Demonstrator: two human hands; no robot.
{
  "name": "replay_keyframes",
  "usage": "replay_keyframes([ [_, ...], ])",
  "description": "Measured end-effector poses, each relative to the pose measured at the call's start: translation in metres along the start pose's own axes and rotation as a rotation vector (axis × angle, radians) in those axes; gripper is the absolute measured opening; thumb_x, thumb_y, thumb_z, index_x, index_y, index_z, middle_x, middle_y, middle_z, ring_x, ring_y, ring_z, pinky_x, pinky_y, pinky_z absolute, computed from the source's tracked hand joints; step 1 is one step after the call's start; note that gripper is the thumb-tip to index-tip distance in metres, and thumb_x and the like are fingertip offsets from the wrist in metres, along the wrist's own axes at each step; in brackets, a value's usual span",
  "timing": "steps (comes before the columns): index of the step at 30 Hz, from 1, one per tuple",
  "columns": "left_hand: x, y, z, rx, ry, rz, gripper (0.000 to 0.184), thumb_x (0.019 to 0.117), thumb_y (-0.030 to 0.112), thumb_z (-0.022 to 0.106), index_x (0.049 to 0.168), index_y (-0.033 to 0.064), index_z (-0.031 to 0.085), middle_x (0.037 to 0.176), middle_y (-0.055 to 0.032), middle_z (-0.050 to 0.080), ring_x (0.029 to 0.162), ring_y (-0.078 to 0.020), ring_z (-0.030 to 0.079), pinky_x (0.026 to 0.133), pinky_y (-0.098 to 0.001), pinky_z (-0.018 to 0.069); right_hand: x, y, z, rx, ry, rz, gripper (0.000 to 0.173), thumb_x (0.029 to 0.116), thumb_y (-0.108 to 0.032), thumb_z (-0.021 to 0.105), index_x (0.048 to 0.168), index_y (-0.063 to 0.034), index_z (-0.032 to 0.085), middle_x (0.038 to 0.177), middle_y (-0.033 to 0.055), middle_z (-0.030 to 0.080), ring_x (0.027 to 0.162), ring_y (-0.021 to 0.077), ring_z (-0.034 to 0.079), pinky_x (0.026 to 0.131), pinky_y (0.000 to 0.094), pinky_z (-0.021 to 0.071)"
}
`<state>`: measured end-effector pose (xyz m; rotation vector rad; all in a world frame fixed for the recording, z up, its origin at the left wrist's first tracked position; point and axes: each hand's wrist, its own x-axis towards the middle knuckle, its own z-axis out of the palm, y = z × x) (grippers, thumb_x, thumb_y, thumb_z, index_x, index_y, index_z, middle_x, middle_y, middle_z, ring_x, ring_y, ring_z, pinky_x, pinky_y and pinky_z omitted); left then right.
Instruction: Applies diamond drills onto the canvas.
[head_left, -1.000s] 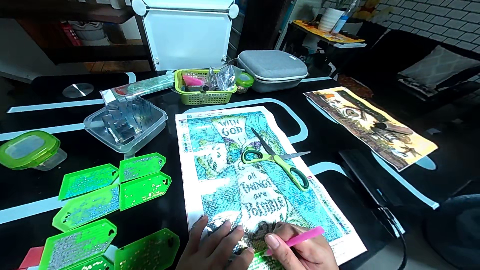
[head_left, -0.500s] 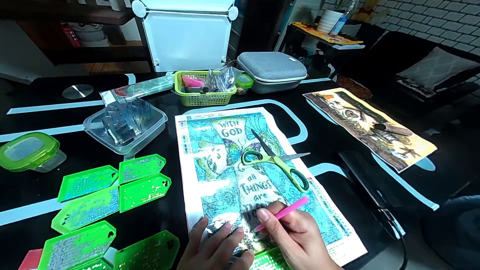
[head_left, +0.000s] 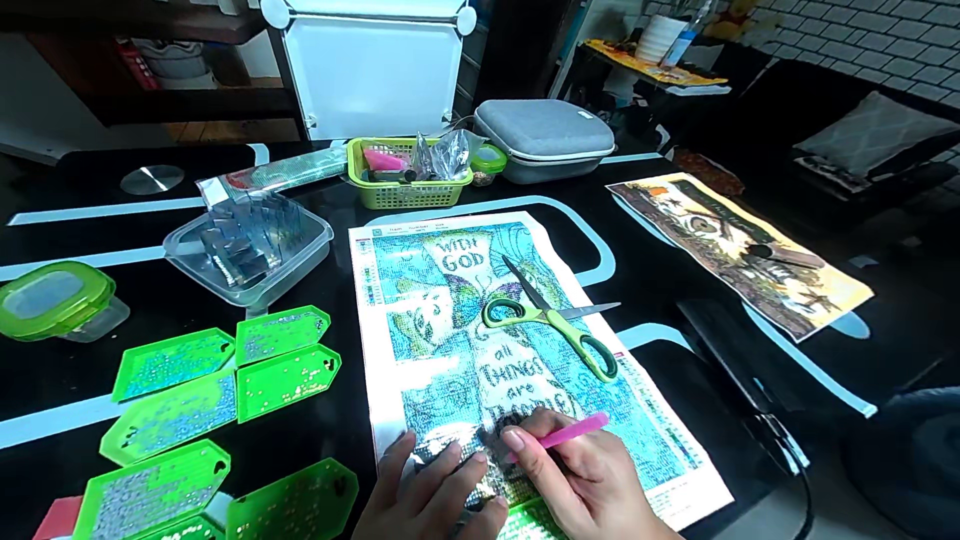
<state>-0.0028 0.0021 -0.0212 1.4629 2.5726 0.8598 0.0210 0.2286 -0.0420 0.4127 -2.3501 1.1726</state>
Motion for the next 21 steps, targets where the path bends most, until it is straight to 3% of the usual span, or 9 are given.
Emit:
replay_keyframes([
  [4,0.000,0.000,0.000,0.001,0.000,0.000,0.044,0.0961,0.049,0.065,0.127,0.0184,0.072,0.139,-0.0091,0.066,0.135,-0.0312,0.058,0.118,-0.0630,0.0244,-0.001,-0.001,0.000,-0.001,0.001,0.005,0.030,0.1086,-0.026,0.054,0.091,-0.0035,0.062,0.073,0.0045,0.062,0.063,0.0026,0.059,0.059,0.0139,0.0490],
  [9,0.000,0.000,-0.001,-0.014,0.000,0.005,0.044,0.0961,0.048,0.065,0.126,0.0177,0.073,0.140,-0.0101,0.066,0.134,-0.0319,0.058,0.118,-0.0633,0.0240,-0.008,-0.008,-0.013,0.260,0.041,0.101,0.026,0.1097,-0.024,0.052,0.094,-0.0056,0.062,0.073,0.0000,0.064,0.065,-0.0024,0.061,0.059,0.0128,0.0510],
  [15,0.000,0.000,-0.001,-0.012,-0.011,0.000,0.043,0.0960,0.048,0.065,0.126,0.0182,0.073,0.141,-0.0093,0.065,0.135,-0.0316,0.057,0.118,-0.0636,0.0241,-0.021,-0.014,-0.019,0.148,-0.011,0.070,0.029,0.1090,-0.021,0.052,0.087,-0.0026,0.058,0.070,0.0066,0.060,0.065,0.0052,0.061,0.062,0.0176,0.0515],
  [21,0.000,0.000,-0.001,-0.011,-0.007,0.003,0.043,0.0961,0.049,0.065,0.126,0.0179,0.073,0.141,-0.0092,0.065,0.135,-0.0314,0.057,0.118,-0.0634,0.0244,-0.021,-0.012,-0.018,0.161,-0.030,0.045,0.029,0.1088,-0.021,0.053,0.087,-0.0025,0.059,0.070,0.0065,0.059,0.065,0.0049,0.060,0.061,0.0169,0.0500],
])
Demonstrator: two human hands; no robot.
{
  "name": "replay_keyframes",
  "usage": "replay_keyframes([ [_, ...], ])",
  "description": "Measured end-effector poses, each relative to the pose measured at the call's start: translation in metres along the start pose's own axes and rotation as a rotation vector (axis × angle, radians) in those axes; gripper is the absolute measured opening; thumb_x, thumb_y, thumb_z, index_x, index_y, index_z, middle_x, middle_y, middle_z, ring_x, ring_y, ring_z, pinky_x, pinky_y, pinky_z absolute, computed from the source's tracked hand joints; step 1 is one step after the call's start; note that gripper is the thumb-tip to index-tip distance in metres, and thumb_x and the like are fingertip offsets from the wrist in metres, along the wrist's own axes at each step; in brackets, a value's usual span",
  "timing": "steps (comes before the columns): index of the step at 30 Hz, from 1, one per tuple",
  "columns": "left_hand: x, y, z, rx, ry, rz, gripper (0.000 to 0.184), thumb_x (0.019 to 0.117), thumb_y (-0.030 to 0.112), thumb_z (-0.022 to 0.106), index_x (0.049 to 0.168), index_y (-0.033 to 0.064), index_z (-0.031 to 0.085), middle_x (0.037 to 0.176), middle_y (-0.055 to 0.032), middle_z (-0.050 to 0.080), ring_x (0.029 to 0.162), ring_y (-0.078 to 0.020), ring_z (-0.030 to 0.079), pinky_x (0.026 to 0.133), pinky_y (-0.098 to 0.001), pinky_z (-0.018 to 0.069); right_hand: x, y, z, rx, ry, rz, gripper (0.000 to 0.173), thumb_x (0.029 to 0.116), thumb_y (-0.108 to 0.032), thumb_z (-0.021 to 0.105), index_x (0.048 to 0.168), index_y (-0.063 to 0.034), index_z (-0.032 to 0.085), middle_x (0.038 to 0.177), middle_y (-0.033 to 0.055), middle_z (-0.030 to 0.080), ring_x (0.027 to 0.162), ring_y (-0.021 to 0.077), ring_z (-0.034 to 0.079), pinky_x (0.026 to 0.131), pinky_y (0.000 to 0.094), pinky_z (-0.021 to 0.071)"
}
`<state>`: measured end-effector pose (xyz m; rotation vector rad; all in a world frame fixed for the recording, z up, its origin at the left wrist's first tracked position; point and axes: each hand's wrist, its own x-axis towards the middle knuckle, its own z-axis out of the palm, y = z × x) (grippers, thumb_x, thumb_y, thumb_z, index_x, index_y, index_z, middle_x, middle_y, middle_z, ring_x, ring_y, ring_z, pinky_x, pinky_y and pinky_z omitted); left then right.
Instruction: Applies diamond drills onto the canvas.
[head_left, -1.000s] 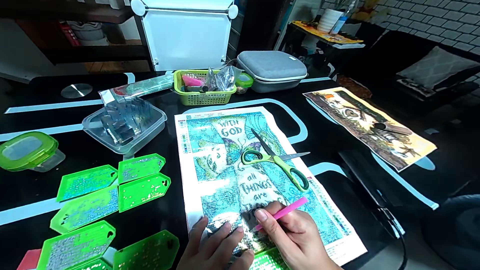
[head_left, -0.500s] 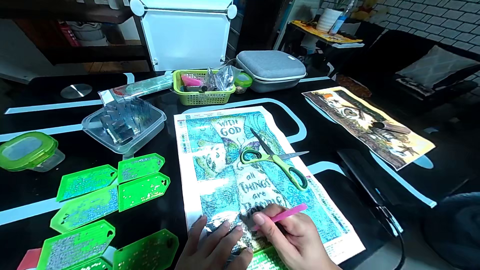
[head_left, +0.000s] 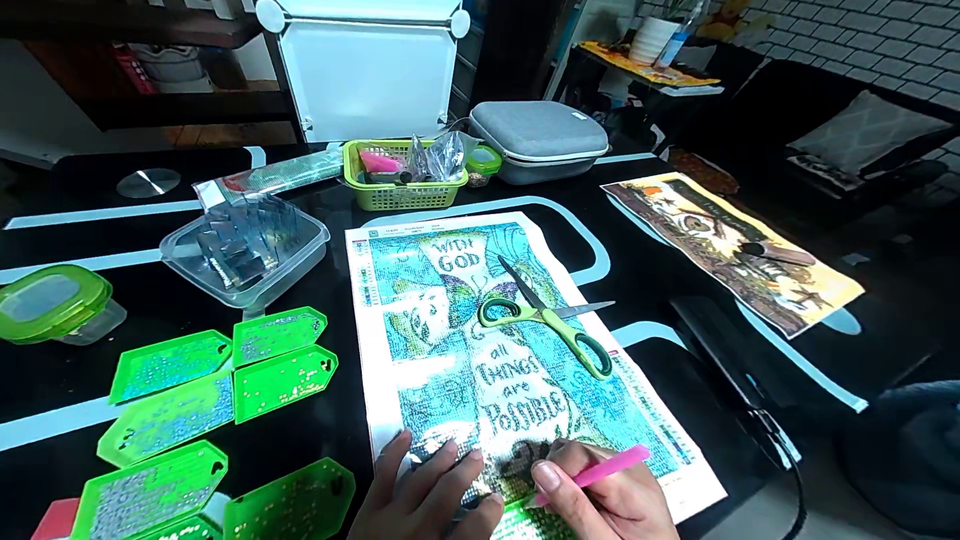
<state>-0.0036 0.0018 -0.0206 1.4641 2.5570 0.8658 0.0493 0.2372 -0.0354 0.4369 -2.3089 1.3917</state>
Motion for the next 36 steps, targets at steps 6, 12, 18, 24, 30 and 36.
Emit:
replay_keyframes([
  [6,-0.001,-0.001,0.001,0.009,0.012,0.003,0.043,0.0963,0.049,0.064,0.125,0.0190,0.073,0.140,-0.0083,0.066,0.135,-0.0305,0.057,0.119,-0.0622,0.0243,0.001,0.000,0.001,0.006,-0.024,-0.008,0.028,0.1085,-0.020,0.053,0.087,-0.0022,0.059,0.070,0.0067,0.059,0.065,0.0056,0.060,0.062,0.0170,0.0500],
  [12,0.000,0.000,-0.001,-0.015,0.000,-0.011,0.043,0.0963,0.048,0.065,0.126,0.0178,0.073,0.140,-0.0097,0.066,0.135,-0.0322,0.057,0.119,-0.0637,0.0237,0.008,-0.001,0.000,0.164,0.038,0.128,0.028,0.1096,-0.022,0.052,0.090,-0.0057,0.062,0.071,-0.0008,0.064,0.065,-0.0029,0.062,0.060,0.0131,0.0519],
  [18,0.000,0.000,-0.001,-0.006,-0.016,-0.007,0.044,0.0961,0.049,0.065,0.128,0.0186,0.072,0.140,-0.0092,0.065,0.135,-0.0316,0.057,0.119,-0.0634,0.0232,0.025,0.013,0.011,0.128,0.077,0.097,0.028,0.1088,-0.022,0.054,0.088,-0.0052,0.062,0.069,-0.0022,0.061,0.061,-0.0028,0.058,0.055,0.0128,0.0484],
  [24,0.000,0.000,0.000,0.000,-0.002,-0.013,0.044,0.0956,0.049,0.065,0.126,0.0189,0.073,0.139,-0.0088,0.066,0.135,-0.0304,0.058,0.119,-0.0626,0.0236,0.024,0.017,0.014,0.052,0.051,0.067,0.031,0.1089,-0.023,0.053,0.087,-0.0040,0.062,0.068,-0.0001,0.060,0.060,-0.0015,0.057,0.055,0.0133,0.0473],
  [30,0.001,0.000,0.000,-0.008,-0.004,-0.011,0.044,0.0953,0.048,0.066,0.126,0.0176,0.073,0.139,-0.0094,0.066,0.135,-0.0313,0.057,0.119,-0.0630,0.0235,0.024,0.017,0.014,0.011,0.035,0.045,0.031,0.1087,-0.023,0.054,0.086,-0.0036,0.061,0.067,0.0012,0.058,0.060,-0.0008,0.056,0.055,0.0136,0.0462],
  [36,0.001,0.001,0.001,0.001,0.013,-0.008,0.044,0.0945,0.048,0.067,0.125,0.0180,0.073,0.138,-0.0092,0.067,0.134,-0.0314,0.058,0.119,-0.0626,0.0240,0.023,0.013,0.016,-0.185,0.026,-0.063,0.032,0.1092,-0.025,0.052,0.088,-0.0037,0.061,0.070,0.0049,0.060,0.062,0.0044,0.058,0.058,0.0155,0.0481],
])
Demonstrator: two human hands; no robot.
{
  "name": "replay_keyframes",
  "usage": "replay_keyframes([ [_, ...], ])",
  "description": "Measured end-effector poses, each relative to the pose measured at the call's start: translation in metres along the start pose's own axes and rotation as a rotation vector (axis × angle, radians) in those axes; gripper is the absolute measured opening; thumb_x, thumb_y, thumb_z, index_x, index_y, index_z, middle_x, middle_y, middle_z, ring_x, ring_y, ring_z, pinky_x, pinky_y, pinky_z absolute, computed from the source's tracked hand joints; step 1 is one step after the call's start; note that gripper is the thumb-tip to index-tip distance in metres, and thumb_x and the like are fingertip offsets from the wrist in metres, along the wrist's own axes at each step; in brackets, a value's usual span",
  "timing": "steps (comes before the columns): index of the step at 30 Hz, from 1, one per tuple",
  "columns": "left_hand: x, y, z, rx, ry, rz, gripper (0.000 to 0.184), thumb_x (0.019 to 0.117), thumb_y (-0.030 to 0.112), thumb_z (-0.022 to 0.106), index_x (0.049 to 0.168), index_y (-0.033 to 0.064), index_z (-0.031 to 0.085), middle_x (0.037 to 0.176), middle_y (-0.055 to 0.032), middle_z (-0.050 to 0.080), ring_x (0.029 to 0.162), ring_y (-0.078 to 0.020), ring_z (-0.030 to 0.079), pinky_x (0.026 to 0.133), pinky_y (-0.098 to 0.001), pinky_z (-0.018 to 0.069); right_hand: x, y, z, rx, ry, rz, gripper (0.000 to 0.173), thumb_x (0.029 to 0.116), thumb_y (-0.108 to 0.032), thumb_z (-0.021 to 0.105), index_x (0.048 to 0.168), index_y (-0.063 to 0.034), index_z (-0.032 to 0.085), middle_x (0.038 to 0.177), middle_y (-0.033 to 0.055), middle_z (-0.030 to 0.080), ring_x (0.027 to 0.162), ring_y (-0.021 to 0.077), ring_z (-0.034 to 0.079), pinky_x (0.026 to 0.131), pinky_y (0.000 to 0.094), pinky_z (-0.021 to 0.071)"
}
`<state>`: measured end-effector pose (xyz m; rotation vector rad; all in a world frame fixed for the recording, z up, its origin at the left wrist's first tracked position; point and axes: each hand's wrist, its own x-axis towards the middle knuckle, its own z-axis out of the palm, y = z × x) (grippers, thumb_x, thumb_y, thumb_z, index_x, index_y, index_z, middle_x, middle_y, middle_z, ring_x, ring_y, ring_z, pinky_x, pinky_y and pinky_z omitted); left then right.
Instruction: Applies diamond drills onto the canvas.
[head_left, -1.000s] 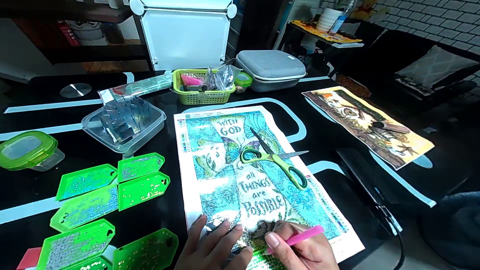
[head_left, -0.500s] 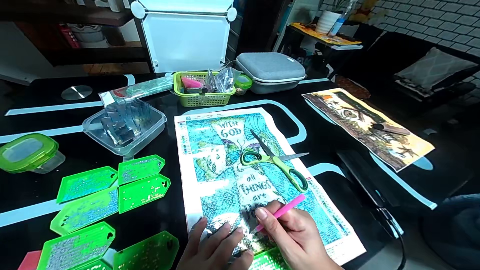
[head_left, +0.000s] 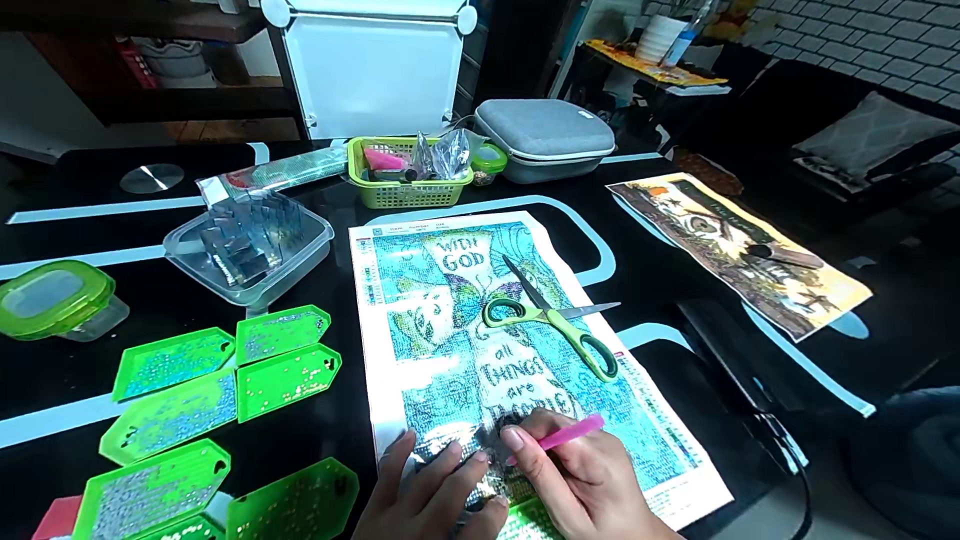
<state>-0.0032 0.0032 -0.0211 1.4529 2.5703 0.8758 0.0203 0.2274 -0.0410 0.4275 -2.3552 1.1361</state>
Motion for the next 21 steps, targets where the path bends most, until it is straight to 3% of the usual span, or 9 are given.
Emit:
replay_keyframes([
  [5,0.000,0.000,0.000,-0.008,0.002,-0.004,0.043,0.0945,0.048,0.067,0.124,0.0174,0.074,0.137,-0.0100,0.067,0.134,-0.0319,0.058,0.118,-0.0638,0.0242,0.000,-0.005,0.001,-0.084,0.000,-0.063,0.030,0.1087,-0.025,0.052,0.088,-0.0046,0.061,0.072,0.0054,0.059,0.065,0.0073,0.058,0.061,0.0160,0.0486],
  [12,-0.001,-0.001,-0.002,-0.009,-0.020,0.003,0.044,0.0955,0.049,0.066,0.126,0.0183,0.073,0.141,-0.0095,0.065,0.136,-0.0314,0.057,0.119,-0.0628,0.0226,-0.012,-0.008,-0.018,0.231,0.008,0.087,0.025,0.1086,-0.022,0.054,0.094,-0.0038,0.064,0.078,0.0037,0.065,0.069,0.0012,0.063,0.063,0.0157,0.0537],
  [21,-0.001,-0.001,-0.002,-0.003,-0.018,0.004,0.044,0.0958,0.049,0.065,0.126,0.0183,0.073,0.141,-0.0090,0.065,0.135,-0.0316,0.057,0.118,-0.0638,0.0240,-0.026,-0.014,-0.021,0.180,0.005,0.128,0.029,0.1092,-0.021,0.052,0.088,-0.0020,0.059,0.072,0.0068,0.061,0.066,0.0039,0.062,0.062,0.0165,0.0518],
])
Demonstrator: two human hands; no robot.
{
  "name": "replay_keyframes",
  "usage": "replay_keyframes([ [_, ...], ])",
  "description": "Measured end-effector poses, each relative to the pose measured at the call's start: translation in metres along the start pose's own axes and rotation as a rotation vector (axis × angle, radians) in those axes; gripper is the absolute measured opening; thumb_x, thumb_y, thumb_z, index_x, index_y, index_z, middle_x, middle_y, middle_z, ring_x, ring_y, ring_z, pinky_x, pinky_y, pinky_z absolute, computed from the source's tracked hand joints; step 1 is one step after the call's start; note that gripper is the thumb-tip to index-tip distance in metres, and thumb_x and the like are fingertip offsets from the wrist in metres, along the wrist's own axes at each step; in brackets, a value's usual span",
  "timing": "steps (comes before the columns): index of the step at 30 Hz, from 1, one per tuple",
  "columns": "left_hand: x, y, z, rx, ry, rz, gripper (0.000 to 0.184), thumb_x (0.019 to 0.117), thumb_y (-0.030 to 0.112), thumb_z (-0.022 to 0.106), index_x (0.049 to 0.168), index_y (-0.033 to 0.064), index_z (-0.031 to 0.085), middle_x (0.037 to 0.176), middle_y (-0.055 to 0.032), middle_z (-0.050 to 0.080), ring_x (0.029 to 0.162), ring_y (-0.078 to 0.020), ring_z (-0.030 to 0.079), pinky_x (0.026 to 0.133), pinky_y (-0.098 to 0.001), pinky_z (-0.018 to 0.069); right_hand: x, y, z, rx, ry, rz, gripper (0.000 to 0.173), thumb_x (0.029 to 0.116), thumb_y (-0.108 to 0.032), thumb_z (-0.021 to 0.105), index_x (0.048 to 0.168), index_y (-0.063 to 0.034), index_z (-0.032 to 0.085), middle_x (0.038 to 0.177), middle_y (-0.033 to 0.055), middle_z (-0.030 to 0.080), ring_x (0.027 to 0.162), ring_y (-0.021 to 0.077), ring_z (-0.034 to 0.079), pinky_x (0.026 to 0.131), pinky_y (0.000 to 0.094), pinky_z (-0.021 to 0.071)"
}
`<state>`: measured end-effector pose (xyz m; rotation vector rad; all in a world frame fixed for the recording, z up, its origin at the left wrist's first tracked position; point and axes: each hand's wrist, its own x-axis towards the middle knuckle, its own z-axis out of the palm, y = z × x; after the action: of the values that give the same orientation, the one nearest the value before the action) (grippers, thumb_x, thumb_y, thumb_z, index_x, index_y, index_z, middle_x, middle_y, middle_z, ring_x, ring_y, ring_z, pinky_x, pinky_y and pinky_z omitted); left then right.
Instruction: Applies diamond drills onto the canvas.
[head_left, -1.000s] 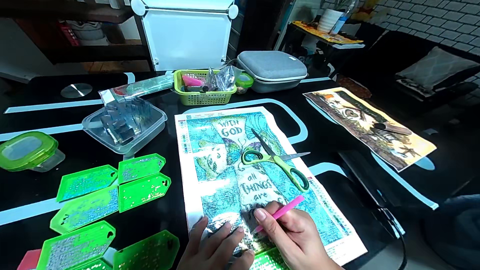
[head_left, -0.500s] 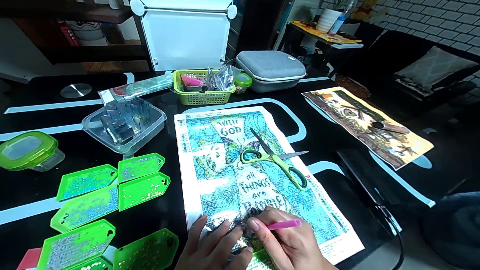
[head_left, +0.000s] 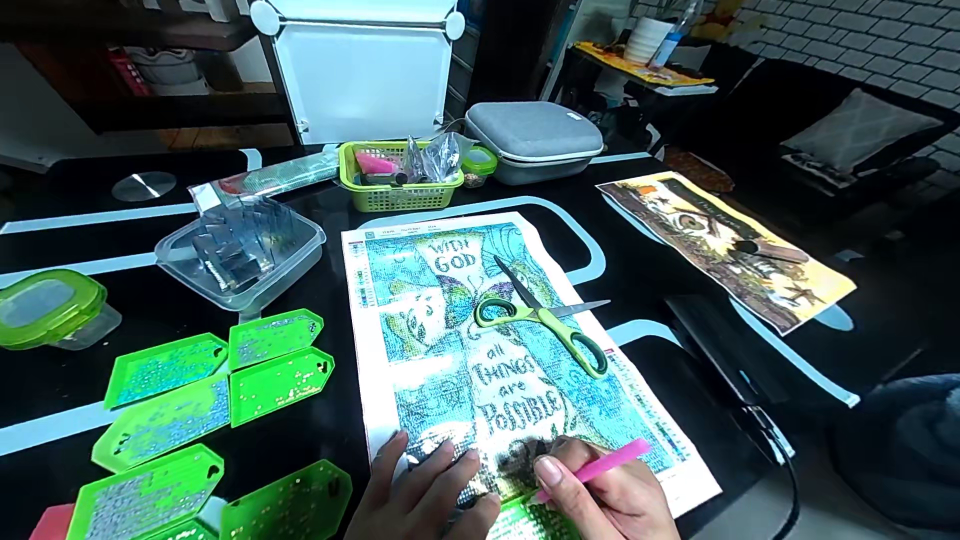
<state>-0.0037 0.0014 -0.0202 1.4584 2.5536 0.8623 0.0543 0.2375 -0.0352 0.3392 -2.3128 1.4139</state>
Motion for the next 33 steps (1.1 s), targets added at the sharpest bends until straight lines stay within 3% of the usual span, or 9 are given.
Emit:
replay_keyframes([
  [18,0.000,-0.001,0.000,0.001,0.019,0.009,0.043,0.0963,0.049,0.065,0.126,0.0180,0.073,0.140,-0.0091,0.065,0.135,-0.0312,0.057,0.118,-0.0632,0.0241,0.002,0.002,0.001,0.011,-0.012,-0.009,0.029,0.1088,-0.021,0.053,0.088,-0.0018,0.060,0.071,0.0064,0.061,0.066,0.0034,0.062,0.062,0.0163,0.0514],
  [24,0.000,0.000,0.001,0.002,0.016,0.003,0.044,0.0960,0.049,0.065,0.126,0.0184,0.073,0.140,-0.0096,0.066,0.134,-0.0318,0.058,0.118,-0.0635,0.0244,0.014,0.004,0.003,0.154,0.052,0.081,0.026,0.1088,-0.020,0.053,0.089,-0.0066,0.063,0.072,-0.0027,0.065,0.064,-0.0034,0.062,0.059,0.0126,0.0513],
  [33,0.000,0.000,0.001,-0.002,0.018,-0.002,0.043,0.0957,0.049,0.066,0.126,0.0190,0.073,0.139,-0.0087,0.066,0.135,-0.0311,0.058,0.119,-0.0627,0.0237,0.024,0.016,0.015,0.082,0.029,0.024,0.028,0.1084,-0.022,0.055,0.088,-0.0045,0.063,0.069,-0.0006,0.062,0.061,-0.0016,0.059,0.056,0.0135,0.0486],
])
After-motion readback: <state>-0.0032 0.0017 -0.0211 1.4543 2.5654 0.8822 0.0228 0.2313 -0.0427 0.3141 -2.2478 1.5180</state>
